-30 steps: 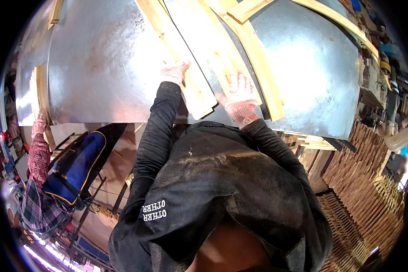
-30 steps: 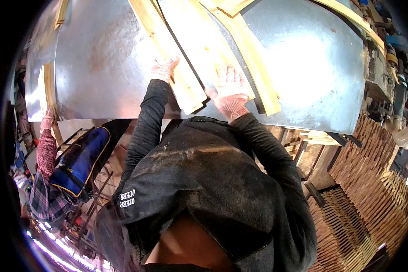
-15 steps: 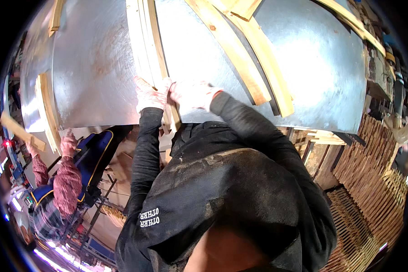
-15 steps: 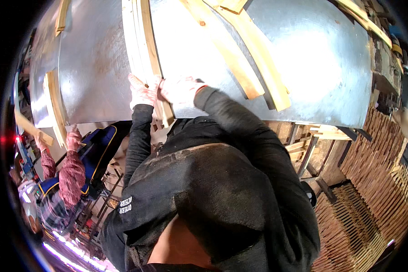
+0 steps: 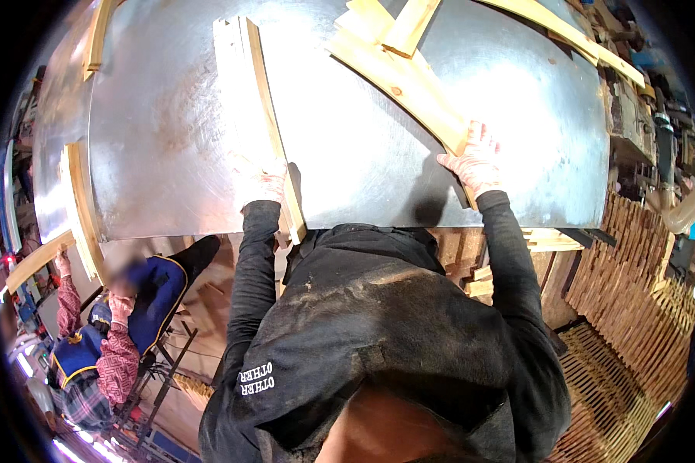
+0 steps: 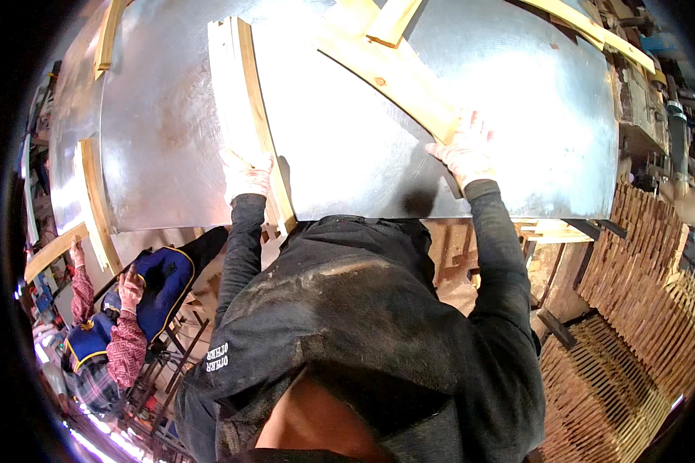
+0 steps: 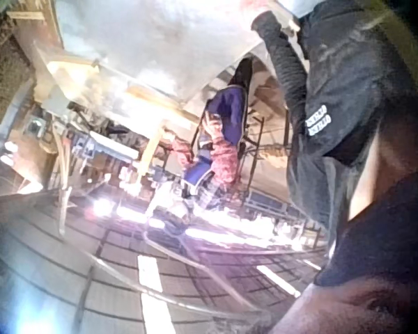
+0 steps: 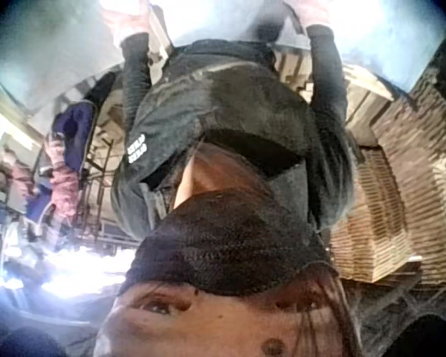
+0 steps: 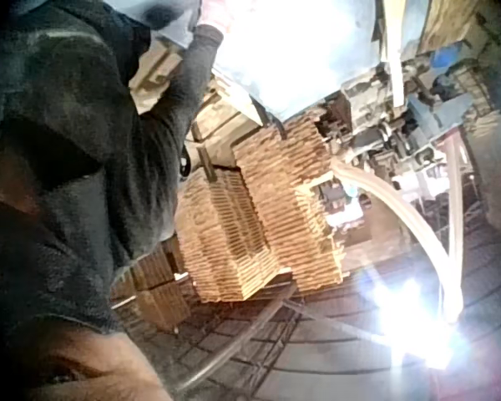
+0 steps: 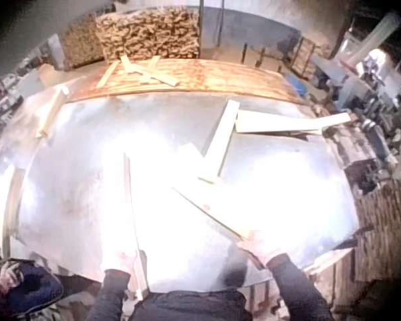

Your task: The person sorts and stacks thin wooden planks on a large metal table. They pick up individual planks, inspect them, and arrange them into neat piles, occasionally moving stacks to different locations on the table.

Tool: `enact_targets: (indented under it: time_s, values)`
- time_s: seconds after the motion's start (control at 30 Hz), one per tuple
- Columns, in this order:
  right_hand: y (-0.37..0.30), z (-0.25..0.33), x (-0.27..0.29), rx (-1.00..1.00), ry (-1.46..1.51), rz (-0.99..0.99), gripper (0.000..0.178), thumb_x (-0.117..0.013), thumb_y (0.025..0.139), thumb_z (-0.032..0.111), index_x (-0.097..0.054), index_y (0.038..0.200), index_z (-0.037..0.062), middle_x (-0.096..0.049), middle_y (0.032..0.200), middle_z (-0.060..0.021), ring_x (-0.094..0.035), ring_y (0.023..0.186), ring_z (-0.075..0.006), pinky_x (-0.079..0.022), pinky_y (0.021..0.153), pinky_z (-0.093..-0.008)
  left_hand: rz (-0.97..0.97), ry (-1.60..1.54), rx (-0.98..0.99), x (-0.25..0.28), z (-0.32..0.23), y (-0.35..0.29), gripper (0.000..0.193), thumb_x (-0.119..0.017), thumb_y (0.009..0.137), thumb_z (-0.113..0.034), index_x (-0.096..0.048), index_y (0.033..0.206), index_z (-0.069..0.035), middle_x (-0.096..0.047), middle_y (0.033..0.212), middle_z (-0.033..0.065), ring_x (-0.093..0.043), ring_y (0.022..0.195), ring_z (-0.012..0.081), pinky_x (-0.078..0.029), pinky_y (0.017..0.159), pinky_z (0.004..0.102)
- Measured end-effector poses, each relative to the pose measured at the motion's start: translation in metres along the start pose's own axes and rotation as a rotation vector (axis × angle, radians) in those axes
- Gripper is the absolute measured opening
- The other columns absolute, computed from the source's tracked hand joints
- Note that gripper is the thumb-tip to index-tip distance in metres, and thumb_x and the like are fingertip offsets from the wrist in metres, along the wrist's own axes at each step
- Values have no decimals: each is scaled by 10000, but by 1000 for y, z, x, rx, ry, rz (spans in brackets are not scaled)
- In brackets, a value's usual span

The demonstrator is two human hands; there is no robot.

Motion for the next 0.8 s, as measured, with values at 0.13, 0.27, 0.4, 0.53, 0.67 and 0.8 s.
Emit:
enact_targets:
  time_s: [0.13, 0.27, 0.4, 0.53, 0.67, 0.8]
  values:
    - [18, -17, -19, -78, 148, 217, 1046, -785, 720, 386, -204, 1521, 45, -410, 1443, -262, -445, 1306, -391, -365, 1092, -432, 87, 43, 59, -3, -4, 0, 1128, -733, 754, -513, -68, 1535, -44, -363, 1456, 285, -463, 1298, 388, -399, 1068, 466]
    - [9, 16, -18, 87, 679, 296, 1009, -798, 747, 392, -248, 1513, 32, -430, 1447, -231, -451, 1317, -339, -399, 1078, -379, 22, -225, -75, -18, 26, 22, 1089, -767, 740, -444, -135, 1522, -24, -397, 1433, 288, -472, 1290, 380, -410, 1061, 424]
    - [-22, 118, -7, 45, 2139, 1178, 796, -807, 765, 304, -418, 1356, -60, -525, 1277, -240, -582, 1105, -287, -523, 925, -427, 52, -415, -163, -9, 41, 40, 1018, -790, 718, -371, -222, 1477, 0, -494, 1362, 275, -510, 1251, 376, -418, 1045, 401]
    - [-17, 193, 25, 24, 2521, 1364, 643, -739, 825, 209, -454, 1328, -74, -621, 1123, -201, -642, 944, -304, -540, 899, -408, -34, -326, -214, 33, 41, 43, 973, -779, 726, -372, -250, 1470, -35, -522, 1319, 279, -566, 1170, 402, -470, 983, 422]
    - [11, 227, -30, 133, 1900, 1042, 475, -751, 811, 148, -570, 1202, -50, -669, 1071, -154, -646, 1020, -209, -508, 966, -348, -77, -67, -165, 47, 46, 46, 990, -746, 745, -429, -217, 1487, -44, -531, 1276, 293, -584, 1138, 410, -491, 948, 470]
    - [7, 291, -35, 113, 973, 619, 374, -674, 835, 177, -607, 1143, -25, -667, 1038, -142, -634, 970, -214, -494, 909, -348, 89, -100, -77, 27, 29, 35, 1070, -730, 762, -531, -169, 1489, 17, -453, 1366, 308, -494, 1244, 427, -428, 1019, 457]
Point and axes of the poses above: each hand's wrist, its own y-axis towards the middle knuckle, its own x-axis out of the back of the hand, z = x × y, the point moved 9 cm from there along y, towards the middle knuckle
